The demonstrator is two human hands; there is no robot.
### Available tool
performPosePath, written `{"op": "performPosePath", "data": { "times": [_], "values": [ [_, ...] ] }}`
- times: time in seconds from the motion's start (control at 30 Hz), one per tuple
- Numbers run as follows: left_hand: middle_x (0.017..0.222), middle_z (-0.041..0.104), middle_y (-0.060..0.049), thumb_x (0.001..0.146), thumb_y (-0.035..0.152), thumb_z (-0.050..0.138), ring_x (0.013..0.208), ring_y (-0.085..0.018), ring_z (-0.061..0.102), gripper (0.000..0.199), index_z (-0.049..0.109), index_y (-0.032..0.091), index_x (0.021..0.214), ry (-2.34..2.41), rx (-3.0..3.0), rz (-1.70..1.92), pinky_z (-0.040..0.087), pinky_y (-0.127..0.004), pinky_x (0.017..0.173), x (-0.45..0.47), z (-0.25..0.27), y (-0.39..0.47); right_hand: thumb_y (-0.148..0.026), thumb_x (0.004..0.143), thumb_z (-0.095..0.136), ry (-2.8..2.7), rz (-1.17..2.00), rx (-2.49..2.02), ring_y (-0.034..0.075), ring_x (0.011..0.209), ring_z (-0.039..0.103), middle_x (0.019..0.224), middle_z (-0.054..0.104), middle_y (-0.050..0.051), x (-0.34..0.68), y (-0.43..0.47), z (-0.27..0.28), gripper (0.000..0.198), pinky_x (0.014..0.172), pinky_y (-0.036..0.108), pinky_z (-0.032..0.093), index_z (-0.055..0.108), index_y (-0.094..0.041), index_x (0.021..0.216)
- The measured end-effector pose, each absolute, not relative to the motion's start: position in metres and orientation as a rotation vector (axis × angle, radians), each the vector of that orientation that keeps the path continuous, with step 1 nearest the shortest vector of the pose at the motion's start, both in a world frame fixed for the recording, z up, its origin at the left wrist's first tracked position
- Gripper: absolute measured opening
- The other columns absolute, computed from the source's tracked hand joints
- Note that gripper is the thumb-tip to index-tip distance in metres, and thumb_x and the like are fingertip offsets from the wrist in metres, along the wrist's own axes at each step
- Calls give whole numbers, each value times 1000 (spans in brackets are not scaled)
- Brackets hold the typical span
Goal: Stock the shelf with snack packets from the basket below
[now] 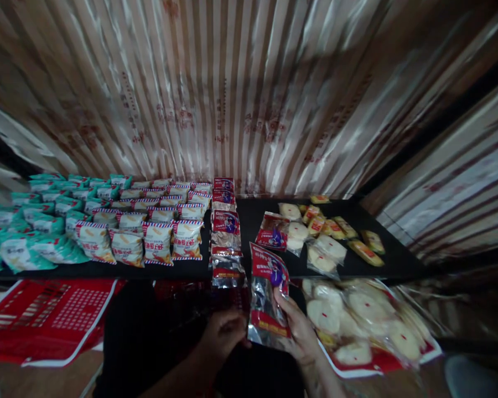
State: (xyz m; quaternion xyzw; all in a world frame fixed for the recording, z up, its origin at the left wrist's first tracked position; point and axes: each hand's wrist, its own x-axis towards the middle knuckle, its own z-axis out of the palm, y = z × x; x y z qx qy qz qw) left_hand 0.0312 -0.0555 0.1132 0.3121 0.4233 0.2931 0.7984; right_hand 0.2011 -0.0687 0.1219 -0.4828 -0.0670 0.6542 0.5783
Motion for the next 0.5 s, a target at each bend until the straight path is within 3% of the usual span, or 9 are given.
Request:
{"op": "performPosePath", "data": {
  "times": [0.1,0.2,0.3,0.5],
  "values": [
    [65,61,-2,60,65,70,54,-13,58,52,63,14,72,902,608,649,43,-22,51,27,128,-47,-39,56,84,-185,1485,-1191,14,50,62,56,65,-3,202,-63,127,34,50,23,49,63,-17,71],
    [76,65,-6,64,65,67,63,-16,61,56,64,13,86,798,628,661,48,-25,54,26,138,-41,-42,52,84,-200,1432,-1286,12,47,59,55,64,-3,197,-54,131,38,47,21,46,60,-17,67],
    [79,66,-5,59,61,74,57,-12,59,58,62,15,91,867,720,659,47,-23,54,24,138,-38,-42,50,85,-297,1437,-1327,13,46,58,54,63,-3,189,-43,137,39,47,22,45,61,-17,67],
    [70,64,-1,52,64,74,57,-13,56,59,63,16,83,1102,752,752,46,-24,53,18,133,-21,-39,61,80,-425,1453,-1164,20,73,67,84,71,2,175,-25,149,47,64,29,51,62,-22,101]
  ]
}}
